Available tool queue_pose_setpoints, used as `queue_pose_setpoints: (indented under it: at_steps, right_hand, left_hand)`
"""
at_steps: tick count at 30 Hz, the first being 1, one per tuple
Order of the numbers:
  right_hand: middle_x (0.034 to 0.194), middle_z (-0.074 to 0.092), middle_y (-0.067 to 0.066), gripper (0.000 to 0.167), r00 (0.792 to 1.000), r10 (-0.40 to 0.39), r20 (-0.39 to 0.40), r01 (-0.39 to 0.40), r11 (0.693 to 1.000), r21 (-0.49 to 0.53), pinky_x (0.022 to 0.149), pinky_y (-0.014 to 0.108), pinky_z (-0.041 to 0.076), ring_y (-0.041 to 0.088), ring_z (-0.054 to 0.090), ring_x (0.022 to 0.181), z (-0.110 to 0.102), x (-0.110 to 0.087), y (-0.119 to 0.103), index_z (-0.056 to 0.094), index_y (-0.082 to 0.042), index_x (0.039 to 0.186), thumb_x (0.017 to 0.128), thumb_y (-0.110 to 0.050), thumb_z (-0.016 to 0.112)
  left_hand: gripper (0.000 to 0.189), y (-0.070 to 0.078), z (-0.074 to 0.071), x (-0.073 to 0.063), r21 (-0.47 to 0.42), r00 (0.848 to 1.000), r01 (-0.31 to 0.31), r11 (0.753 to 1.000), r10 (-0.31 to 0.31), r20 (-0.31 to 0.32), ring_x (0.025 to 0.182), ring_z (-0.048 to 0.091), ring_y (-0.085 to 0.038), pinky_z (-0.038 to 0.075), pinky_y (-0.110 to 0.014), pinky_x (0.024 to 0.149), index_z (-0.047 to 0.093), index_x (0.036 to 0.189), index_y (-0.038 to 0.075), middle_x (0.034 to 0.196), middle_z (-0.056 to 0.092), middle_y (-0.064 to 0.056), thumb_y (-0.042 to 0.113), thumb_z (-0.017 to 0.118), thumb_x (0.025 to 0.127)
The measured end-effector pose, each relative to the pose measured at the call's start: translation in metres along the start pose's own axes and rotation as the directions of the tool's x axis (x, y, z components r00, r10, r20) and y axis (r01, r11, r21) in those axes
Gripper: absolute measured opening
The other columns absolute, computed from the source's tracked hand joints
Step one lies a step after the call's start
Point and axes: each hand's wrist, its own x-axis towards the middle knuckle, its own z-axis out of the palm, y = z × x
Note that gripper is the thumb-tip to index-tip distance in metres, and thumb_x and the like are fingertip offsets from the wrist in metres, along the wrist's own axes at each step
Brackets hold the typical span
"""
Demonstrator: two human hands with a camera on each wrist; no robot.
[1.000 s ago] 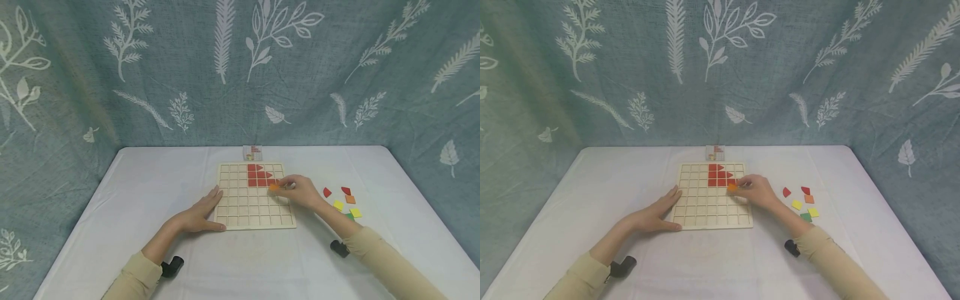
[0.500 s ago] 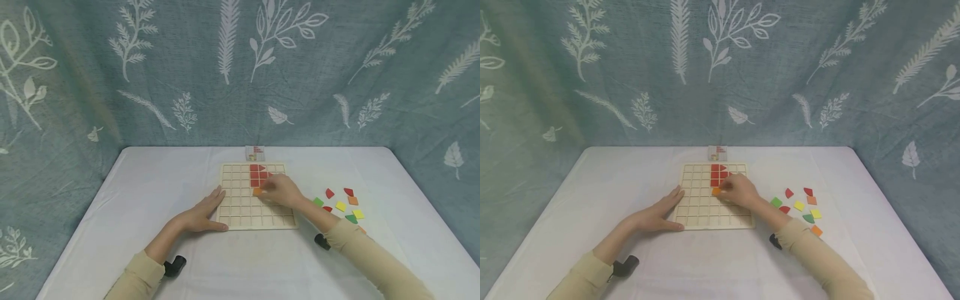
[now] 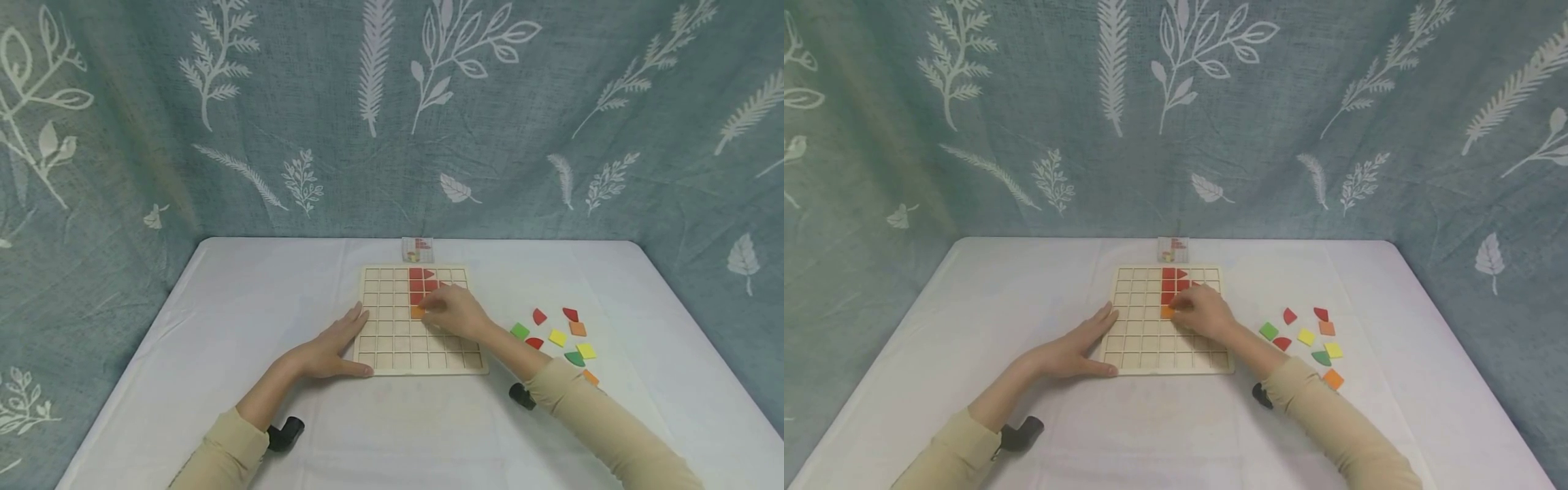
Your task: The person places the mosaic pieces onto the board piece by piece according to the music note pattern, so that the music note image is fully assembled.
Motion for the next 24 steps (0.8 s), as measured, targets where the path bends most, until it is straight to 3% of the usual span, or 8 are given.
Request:
queue_pose_setpoints:
  at_steps: [8, 13, 19, 24]
  right_hand:
    - [0.107, 0.071, 0.001, 0.021, 1.000, 0.012, 0.012, -0.013, 0.998, 0.061, 0.094, 0.040, 0.050, 0.021, 0.064, 0.106, -0.004, -0.008, 0.002, 0.073, -0.008, 0.110, 0.089, -0.014, 0.071]
    - [0.114, 0.069, 0.002, 0.026, 0.996, 0.086, -0.003, -0.085, 0.988, 0.131, 0.092, 0.040, 0.052, 0.022, 0.063, 0.108, -0.016, -0.025, 0.011, 0.071, -0.010, 0.117, 0.093, -0.021, 0.067]
    - [0.116, 0.068, 0.002, 0.025, 0.971, 0.230, -0.068, -0.220, 0.967, 0.133, 0.082, 0.041, 0.051, 0.023, 0.060, 0.105, -0.041, -0.049, 0.034, 0.071, -0.017, 0.117, 0.095, -0.027, 0.065]
    - [0.121, 0.067, 0.007, 0.027, 0.945, 0.304, -0.116, -0.291, 0.949, 0.122, 0.085, 0.045, 0.050, 0.028, 0.058, 0.110, -0.062, -0.076, 0.060, 0.070, -0.014, 0.118, 0.098, -0.028, 0.060]
  left_hand:
    - [0.107, 0.000, 0.001, 0.002, -0.004, 1.000, -0.004, 1.000, 0.004, 0.005, 0.148, 0.001, -0.034, 0.008, -0.053, 0.118, 0.012, 0.155, 0.001, 0.162, -0.001, -0.016, 0.043, 0.077, 0.081]
    - [0.107, 0.002, 0.002, 0.002, -0.007, 1.000, 0.001, 1.000, -0.001, 0.008, 0.148, 0.001, -0.034, 0.008, -0.053, 0.118, 0.013, 0.156, 0.001, 0.162, -0.001, -0.016, 0.043, 0.077, 0.081]
    - [0.108, 0.002, 0.001, 0.002, 0.009, 1.000, 0.015, 1.000, -0.015, 0.011, 0.148, 0.001, -0.033, 0.009, -0.052, 0.118, 0.011, 0.156, 0.003, 0.163, -0.002, -0.014, 0.045, 0.076, 0.081]
    - [0.108, 0.001, 0.001, 0.003, 0.007, 1.000, 0.015, 1.000, -0.016, 0.012, 0.148, 0.000, -0.034, 0.008, -0.053, 0.118, 0.010, 0.156, 0.003, 0.163, -0.003, -0.015, 0.044, 0.077, 0.081]
